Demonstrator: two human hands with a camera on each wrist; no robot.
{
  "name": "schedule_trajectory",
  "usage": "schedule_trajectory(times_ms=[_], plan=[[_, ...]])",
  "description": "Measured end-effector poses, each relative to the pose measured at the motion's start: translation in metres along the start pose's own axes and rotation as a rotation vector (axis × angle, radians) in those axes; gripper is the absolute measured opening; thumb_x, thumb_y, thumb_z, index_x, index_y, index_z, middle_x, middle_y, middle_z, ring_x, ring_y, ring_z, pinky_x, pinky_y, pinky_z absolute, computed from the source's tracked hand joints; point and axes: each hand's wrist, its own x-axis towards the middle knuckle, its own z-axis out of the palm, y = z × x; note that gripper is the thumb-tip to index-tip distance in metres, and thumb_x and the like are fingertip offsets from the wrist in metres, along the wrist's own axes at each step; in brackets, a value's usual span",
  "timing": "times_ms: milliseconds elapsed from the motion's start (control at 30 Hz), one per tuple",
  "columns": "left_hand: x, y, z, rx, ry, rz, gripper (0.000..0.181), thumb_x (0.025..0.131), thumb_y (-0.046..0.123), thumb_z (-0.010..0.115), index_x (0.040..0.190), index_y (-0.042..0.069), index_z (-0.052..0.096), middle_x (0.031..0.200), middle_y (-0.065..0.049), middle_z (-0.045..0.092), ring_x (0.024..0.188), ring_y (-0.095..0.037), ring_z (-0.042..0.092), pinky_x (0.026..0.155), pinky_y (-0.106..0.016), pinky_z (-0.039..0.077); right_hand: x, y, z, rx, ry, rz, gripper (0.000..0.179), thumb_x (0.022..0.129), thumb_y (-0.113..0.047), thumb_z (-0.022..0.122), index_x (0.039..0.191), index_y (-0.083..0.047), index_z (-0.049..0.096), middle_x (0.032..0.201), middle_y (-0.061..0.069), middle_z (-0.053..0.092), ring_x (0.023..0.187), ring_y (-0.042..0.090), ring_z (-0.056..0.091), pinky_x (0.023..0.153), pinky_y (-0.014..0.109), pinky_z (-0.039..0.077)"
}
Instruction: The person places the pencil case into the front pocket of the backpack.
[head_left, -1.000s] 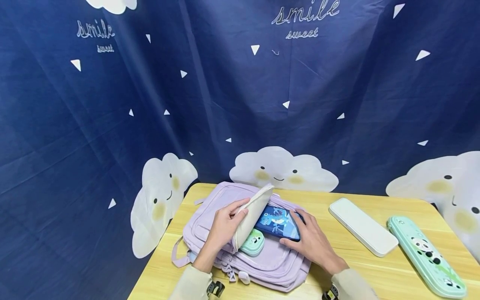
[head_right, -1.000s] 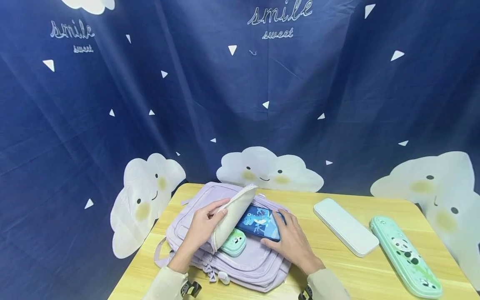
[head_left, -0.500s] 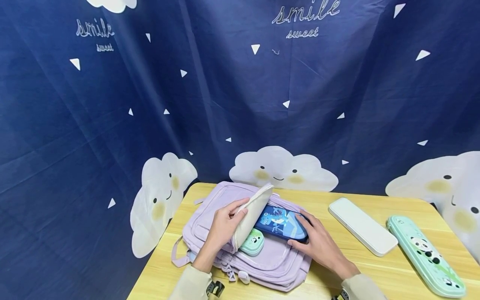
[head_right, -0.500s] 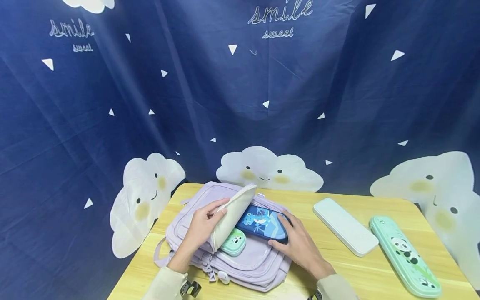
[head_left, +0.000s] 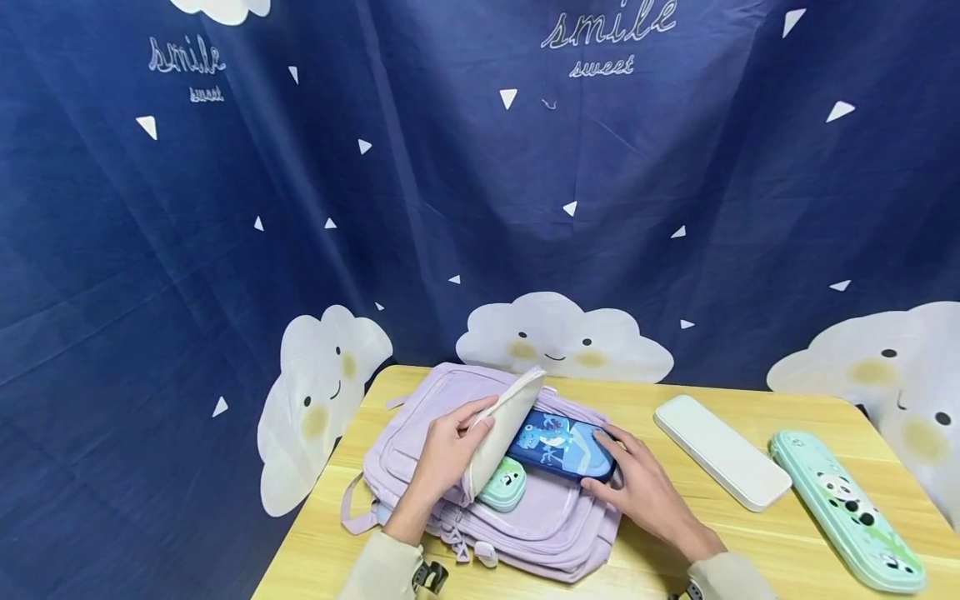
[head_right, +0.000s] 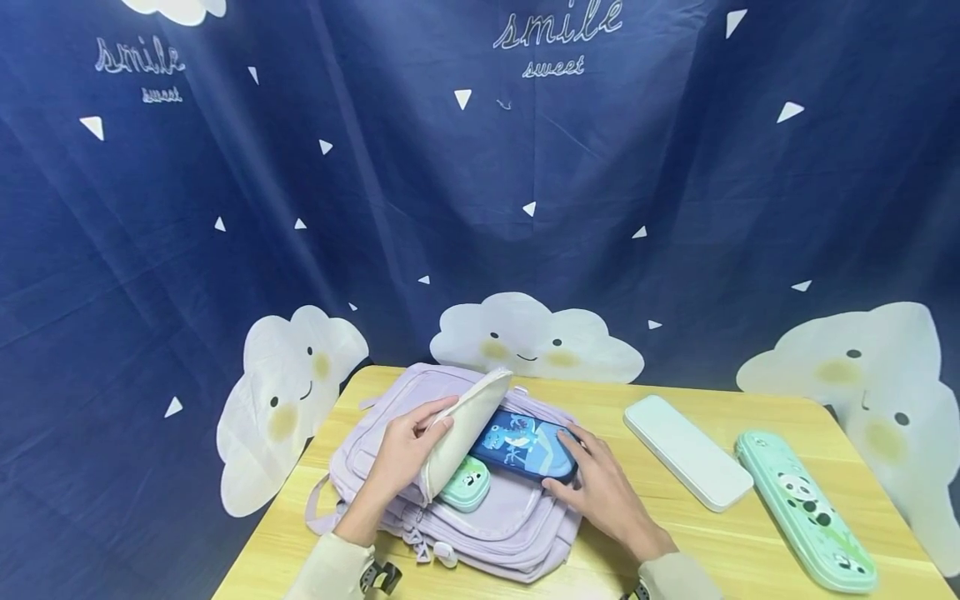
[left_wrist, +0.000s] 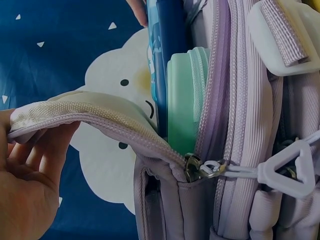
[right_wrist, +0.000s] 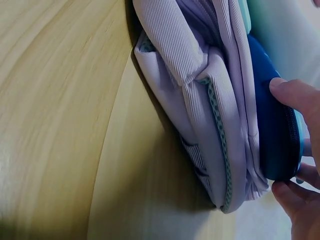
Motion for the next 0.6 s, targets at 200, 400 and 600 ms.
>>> schedule_trajectory(times_ms=[200,400,600], plan=[[-0.001,-0.001,0.0,0.004,-0.007,0.017,0.034,0.107,0.025,0.073,0.141,0.022,0.076,0.126,-0.01,0.081,0.09,-0.01,0.074,0.075,-0.026,0.06,0.006,-0.006,0.008,0.004,-0.013,0.028,0.083,0.088,-0.05,0.089,0.151,-0.003,0.063,0.159,0.021,0.056,0.143,0.049,0.055,0.112,0.067,0.05],[-0.001,-0.001,0.0,0.0,-0.017,0.01,0.035,0.107,0.026,0.072,0.142,0.021,0.075,0.128,-0.012,0.08,0.091,-0.011,0.074,0.075,-0.026,0.06,0.013,-0.012,0.015,0.019,-0.024,0.057,0.084,0.087,-0.05,0.09,0.149,-0.001,0.063,0.156,0.024,0.057,0.143,0.051,0.054,0.114,0.066,0.048],[-0.002,-0.001,-0.001,0.003,-0.014,0.01,0.034,0.107,0.026,0.072,0.141,0.022,0.076,0.127,-0.011,0.08,0.091,-0.011,0.075,0.075,-0.026,0.059,0.018,-0.017,0.021,0.017,-0.029,0.074,0.083,0.086,-0.047,0.091,0.149,0.0,0.064,0.155,0.024,0.057,0.143,0.051,0.054,0.115,0.066,0.047]])
